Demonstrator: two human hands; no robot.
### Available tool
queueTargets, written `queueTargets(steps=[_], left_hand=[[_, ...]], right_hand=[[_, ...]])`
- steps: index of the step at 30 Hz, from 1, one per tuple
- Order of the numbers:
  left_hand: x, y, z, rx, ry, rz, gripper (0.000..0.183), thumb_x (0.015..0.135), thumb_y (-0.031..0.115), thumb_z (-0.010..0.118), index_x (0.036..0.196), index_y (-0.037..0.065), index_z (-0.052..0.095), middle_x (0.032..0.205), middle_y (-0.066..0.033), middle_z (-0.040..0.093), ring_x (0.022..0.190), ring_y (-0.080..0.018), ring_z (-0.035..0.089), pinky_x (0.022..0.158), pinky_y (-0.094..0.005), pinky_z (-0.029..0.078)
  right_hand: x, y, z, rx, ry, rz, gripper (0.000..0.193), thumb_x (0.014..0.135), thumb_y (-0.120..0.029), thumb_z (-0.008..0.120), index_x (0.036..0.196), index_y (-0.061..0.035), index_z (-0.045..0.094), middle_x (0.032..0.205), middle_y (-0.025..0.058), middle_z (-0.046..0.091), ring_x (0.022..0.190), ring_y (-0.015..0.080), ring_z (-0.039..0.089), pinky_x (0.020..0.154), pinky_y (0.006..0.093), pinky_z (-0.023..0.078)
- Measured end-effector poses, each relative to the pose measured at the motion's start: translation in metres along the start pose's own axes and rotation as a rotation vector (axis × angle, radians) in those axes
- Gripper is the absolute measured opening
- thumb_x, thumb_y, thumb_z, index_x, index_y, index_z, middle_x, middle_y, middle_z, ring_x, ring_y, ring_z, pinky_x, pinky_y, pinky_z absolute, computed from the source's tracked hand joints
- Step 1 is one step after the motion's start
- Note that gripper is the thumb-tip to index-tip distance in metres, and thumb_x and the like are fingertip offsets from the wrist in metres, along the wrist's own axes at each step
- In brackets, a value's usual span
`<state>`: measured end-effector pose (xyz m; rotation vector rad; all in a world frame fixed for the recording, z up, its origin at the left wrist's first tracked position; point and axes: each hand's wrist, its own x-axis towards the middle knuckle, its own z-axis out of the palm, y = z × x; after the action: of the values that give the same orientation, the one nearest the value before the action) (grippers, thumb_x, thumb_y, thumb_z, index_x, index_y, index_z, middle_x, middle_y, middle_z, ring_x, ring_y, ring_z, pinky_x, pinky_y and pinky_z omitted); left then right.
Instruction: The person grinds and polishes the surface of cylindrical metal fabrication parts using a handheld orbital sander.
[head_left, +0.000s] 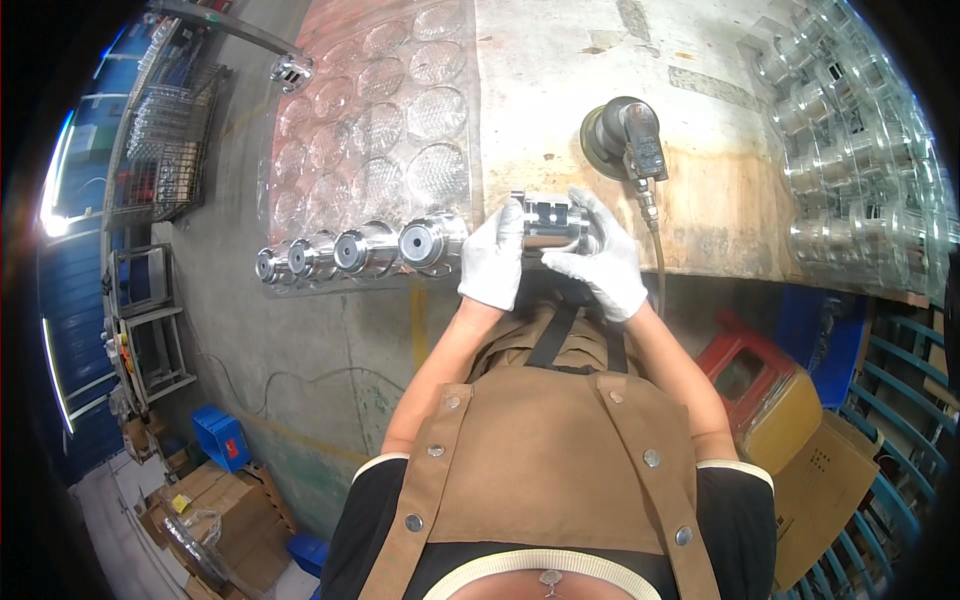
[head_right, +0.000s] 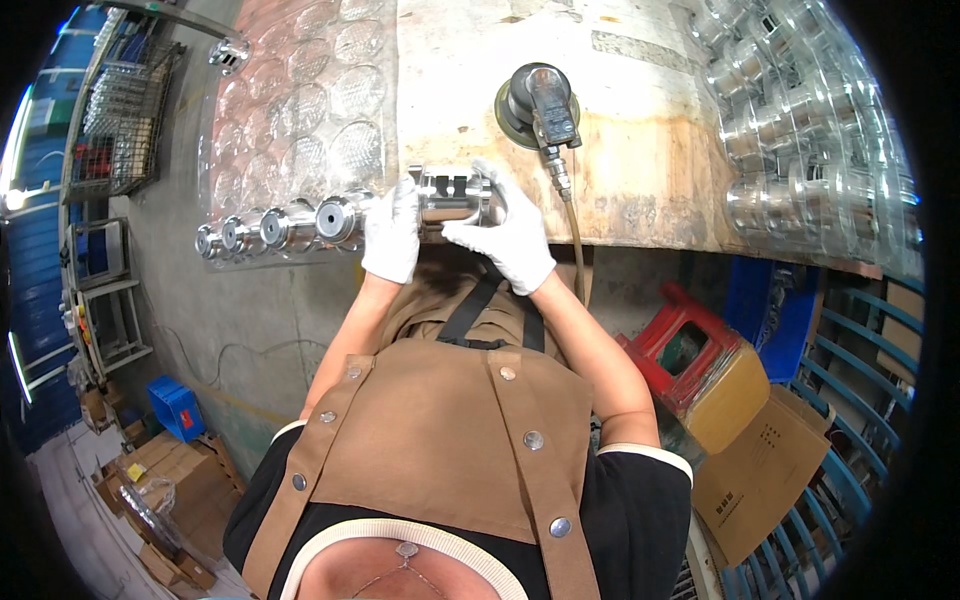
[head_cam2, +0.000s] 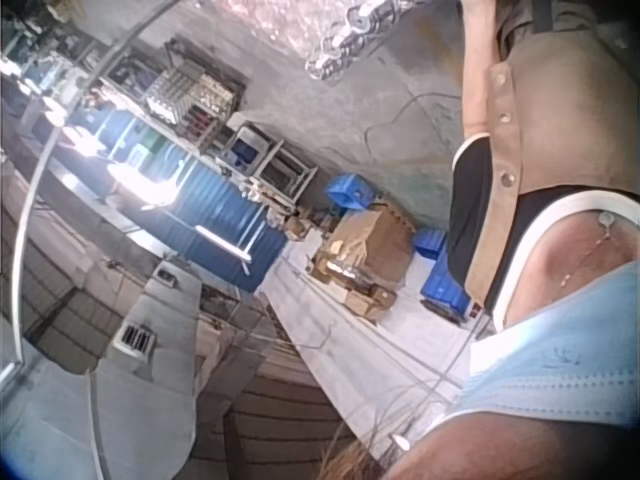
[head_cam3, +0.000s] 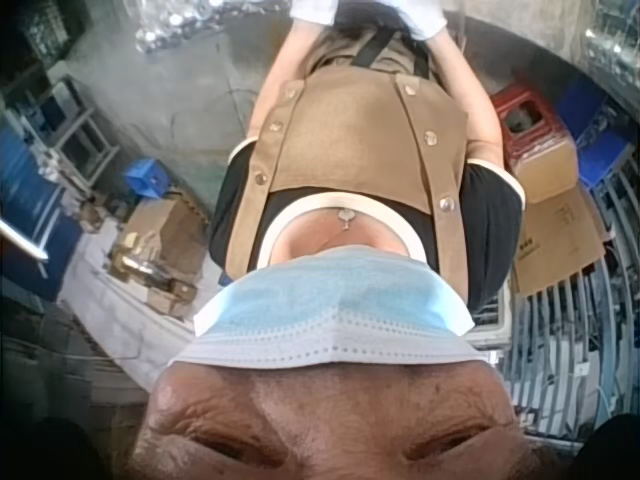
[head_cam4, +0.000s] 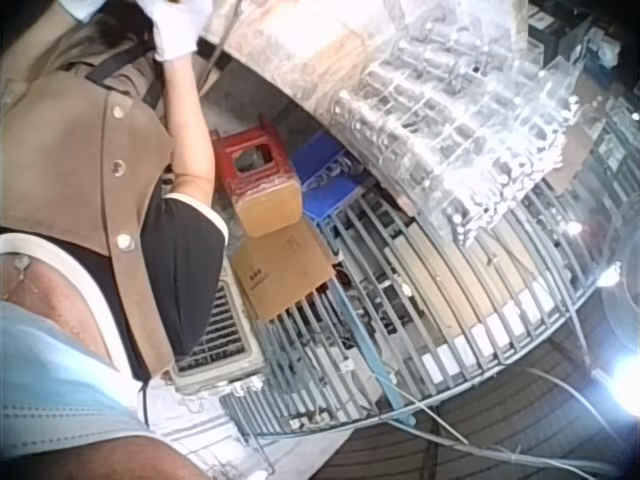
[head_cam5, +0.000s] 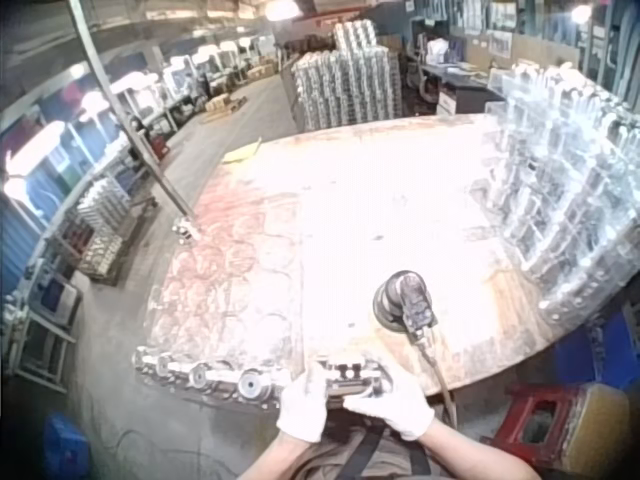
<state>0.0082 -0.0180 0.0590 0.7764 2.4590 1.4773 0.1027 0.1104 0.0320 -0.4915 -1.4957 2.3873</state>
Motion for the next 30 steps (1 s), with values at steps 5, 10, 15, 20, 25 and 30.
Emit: queueTargets(steps=[5,10,15,20,25,30], left_hand=[[0.005,-0.014,0.009,-0.132,-0.012,-0.162,0.045,0.1,0.036,0.045,0.112,-0.003,0.062,0.085,-0.0173,0.068,0.079,-0.0234,0.065,0.073,-0.0336,0.049],[0.015,-0.025,0.018,-0.121,-0.039,-0.172,0.042,0.099,0.033,0.046,0.109,-0.004,0.063,0.087,-0.0164,0.068,0.077,-0.0223,0.064,0.071,-0.0339,0.049],[0.014,-0.033,0.029,-0.095,-0.014,-0.165,0.05,0.098,0.045,0.045,0.099,0.0,0.066,0.08,-0.0176,0.066,0.075,-0.0269,0.065,0.07,-0.0352,0.048],[0.013,-0.039,0.032,-0.065,0.006,-0.17,0.055,0.097,0.049,0.042,0.094,0.001,0.068,0.08,-0.0188,0.066,0.076,-0.0328,0.064,0.07,-0.0381,0.048],[0.016,-0.04,0.035,-0.003,0.0,-0.184,0.055,0.097,0.049,0.041,0.091,0.002,0.069,0.079,-0.0191,0.067,0.076,-0.0358,0.064,0.069,-0.0393,0.048],[0.016,-0.041,0.04,-0.117,0.076,-0.146,0.054,0.099,0.046,0.039,0.087,0.002,0.069,0.076,-0.0196,0.066,0.073,-0.0377,0.064,0.067,-0.0408,0.048]], right_hand=[[0.004,-0.005,-0.001,-0.073,0.024,-0.008,0.081,0.069,-0.01,0.083,0.135,0.0067,0.038,0.123,0.0155,0.054,0.112,0.0204,0.054,0.093,0.0321,0.047],[0.042,-0.06,-0.026,-1.259,0.202,-0.646,0.064,0.075,-0.029,0.076,0.127,-0.0002,0.051,0.125,0.0201,0.056,0.113,0.0344,0.056,0.097,0.0384,0.045],[0.097,-0.088,-0.03,-1.891,0.257,-0.401,0.068,0.078,-0.032,0.072,0.135,-0.0065,0.043,0.126,0.0213,0.054,0.109,0.0335,0.057,0.094,0.0388,0.047],[0.118,-0.08,-0.029,-1.798,0.215,-0.058,0.067,0.074,-0.027,0.072,0.133,-0.008,0.045,0.12,0.0232,0.055,0.108,0.0359,0.057,0.094,0.0383,0.046],[0.109,-0.074,-0.052,-1.539,0.29,-0.157,0.069,0.069,-0.023,0.075,0.13,-0.0053,0.046,0.117,0.0212,0.057,0.109,0.0323,0.058,0.094,0.0378,0.047],[0.062,-0.09,-0.061,-0.984,0.266,-0.236,0.071,0.063,-0.028,0.083,0.122,-0.0053,0.052,0.116,0.0167,0.059,0.109,0.0274,0.058,0.096,0.0362,0.047]])
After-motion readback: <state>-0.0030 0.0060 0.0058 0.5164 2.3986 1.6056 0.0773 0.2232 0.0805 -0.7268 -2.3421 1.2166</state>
